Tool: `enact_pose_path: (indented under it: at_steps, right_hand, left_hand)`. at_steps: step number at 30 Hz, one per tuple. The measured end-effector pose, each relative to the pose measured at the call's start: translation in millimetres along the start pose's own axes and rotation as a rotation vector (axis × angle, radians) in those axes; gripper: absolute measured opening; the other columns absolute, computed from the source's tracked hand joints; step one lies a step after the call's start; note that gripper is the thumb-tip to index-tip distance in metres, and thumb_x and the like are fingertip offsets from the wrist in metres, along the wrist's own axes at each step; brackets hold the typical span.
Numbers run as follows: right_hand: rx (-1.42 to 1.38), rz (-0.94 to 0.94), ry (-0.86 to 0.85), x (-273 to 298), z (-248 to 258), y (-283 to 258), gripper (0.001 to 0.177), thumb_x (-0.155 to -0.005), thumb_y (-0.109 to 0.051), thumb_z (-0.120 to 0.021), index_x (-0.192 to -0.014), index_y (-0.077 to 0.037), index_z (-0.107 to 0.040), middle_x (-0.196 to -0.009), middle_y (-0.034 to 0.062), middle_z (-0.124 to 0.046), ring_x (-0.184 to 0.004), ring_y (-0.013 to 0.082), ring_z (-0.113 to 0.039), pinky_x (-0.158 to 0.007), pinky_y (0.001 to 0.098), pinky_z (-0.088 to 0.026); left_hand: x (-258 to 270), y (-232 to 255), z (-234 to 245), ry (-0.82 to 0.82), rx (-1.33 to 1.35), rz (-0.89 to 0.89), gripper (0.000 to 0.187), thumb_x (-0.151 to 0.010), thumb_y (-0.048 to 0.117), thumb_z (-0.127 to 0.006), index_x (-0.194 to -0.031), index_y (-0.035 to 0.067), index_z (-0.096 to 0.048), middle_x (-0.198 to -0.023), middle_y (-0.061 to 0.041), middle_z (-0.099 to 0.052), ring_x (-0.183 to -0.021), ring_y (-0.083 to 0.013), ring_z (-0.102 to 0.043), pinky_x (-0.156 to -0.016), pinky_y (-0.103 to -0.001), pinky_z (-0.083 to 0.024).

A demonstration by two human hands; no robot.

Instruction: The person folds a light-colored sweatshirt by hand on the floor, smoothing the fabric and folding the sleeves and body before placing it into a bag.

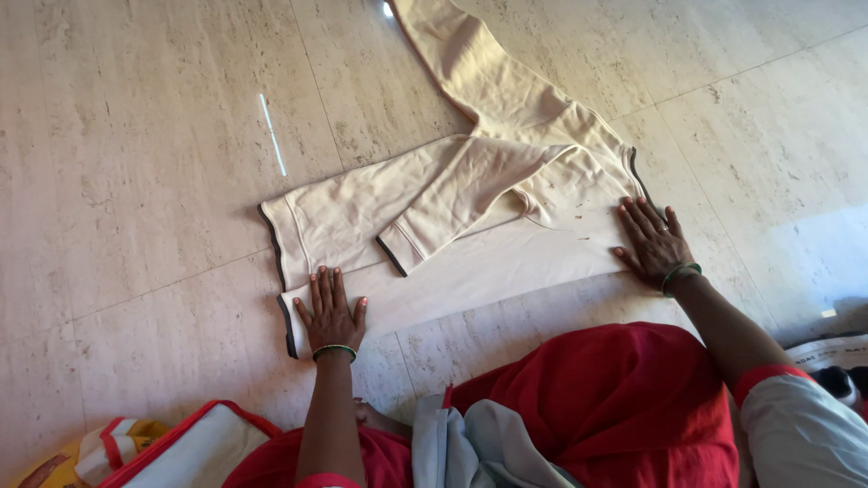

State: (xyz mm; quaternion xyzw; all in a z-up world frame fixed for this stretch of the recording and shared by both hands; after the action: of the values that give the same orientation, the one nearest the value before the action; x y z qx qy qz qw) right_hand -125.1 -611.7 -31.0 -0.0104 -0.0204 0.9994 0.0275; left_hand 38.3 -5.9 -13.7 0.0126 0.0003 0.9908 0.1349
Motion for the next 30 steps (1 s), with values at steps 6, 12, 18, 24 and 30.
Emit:
enact_pose_path:
  at_steps: [6,12,18,24,30]
  right_hand:
    - [0.230,-0.137,-0.427,-21,30,-16,0.081,-0.099,-0.058,-0.034,-0.163,-0.020,-0.003,-0.172,-0.0005,-0.001,-0.156,0.0186,-0.002,-0.121,0.0622,-0.005]
    - [-0.187,-0.408,-0.221,-64,24,-69,0.079,-0.100,-0.053,-0.040,-0.164,-0.020,-0.010,-0.173,0.0040,-0.005,-0.159,0.0234,-0.004,-0.122,0.0641,-0.007]
    - [-0.060,-0.329,-0.068,-70,3,-95,0.080,-0.099,-0.065,-0.029,-0.163,-0.020,-0.012,-0.172,0.0052,-0.007,-0.157,0.0252,-0.004,-0.117,0.0720,0.002]
    - [-0.050,-0.315,-0.030,-67,7,-101,0.079,-0.099,-0.068,-0.025,-0.164,-0.024,-0.013,-0.172,0.0044,-0.008,-0.158,0.0258,-0.005,-0.120,0.0705,0.003]
    - [-0.016,-0.322,-0.037,-67,4,-99,0.079,-0.098,-0.067,-0.025,-0.164,-0.025,-0.013,-0.172,0.0043,-0.008,-0.157,0.0259,-0.005,-0.119,0.0707,0.003]
  left_hand:
    - [0,-1,-4,-0.034,-0.011,0.012,0.081,-0.099,0.062,-0.033,-0.165,0.021,-0.009,-0.173,-0.002,-0.005,-0.158,-0.0224,0.000,-0.122,-0.062,0.001]
    - [-2,-1,-5,-0.085,-0.016,0.035,0.082,-0.098,0.064,-0.033,-0.164,0.023,-0.008,-0.172,-0.001,-0.003,-0.158,-0.0220,0.001,-0.122,-0.061,0.002]
    - [-5,0,-3,-0.071,-0.004,0.030,0.081,-0.099,0.064,-0.033,-0.164,0.023,-0.009,-0.172,-0.001,-0.004,-0.158,-0.0218,0.000,-0.122,-0.062,0.001]
    - [-6,4,1,-0.015,0.028,0.034,0.080,-0.097,0.057,-0.042,-0.162,0.018,-0.018,-0.171,-0.006,-0.012,-0.157,-0.0258,-0.006,-0.122,-0.062,-0.002]
    - [-30,72,5,0.123,0.409,0.103,0.060,-0.094,0.036,-0.063,-0.148,0.013,-0.049,-0.138,-0.011,-0.061,-0.131,-0.0328,-0.053,-0.109,-0.052,-0.042]
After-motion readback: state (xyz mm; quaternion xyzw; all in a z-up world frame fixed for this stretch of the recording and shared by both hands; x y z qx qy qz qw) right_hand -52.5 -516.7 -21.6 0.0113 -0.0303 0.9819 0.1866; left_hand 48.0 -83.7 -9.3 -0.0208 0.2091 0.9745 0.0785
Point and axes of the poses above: each hand's wrist, its own x-axis away from the middle knuckle, its own z-axis out of the back of the hand, y = z × x, the point moved 4 cm from there along -x, towards the middle knuckle
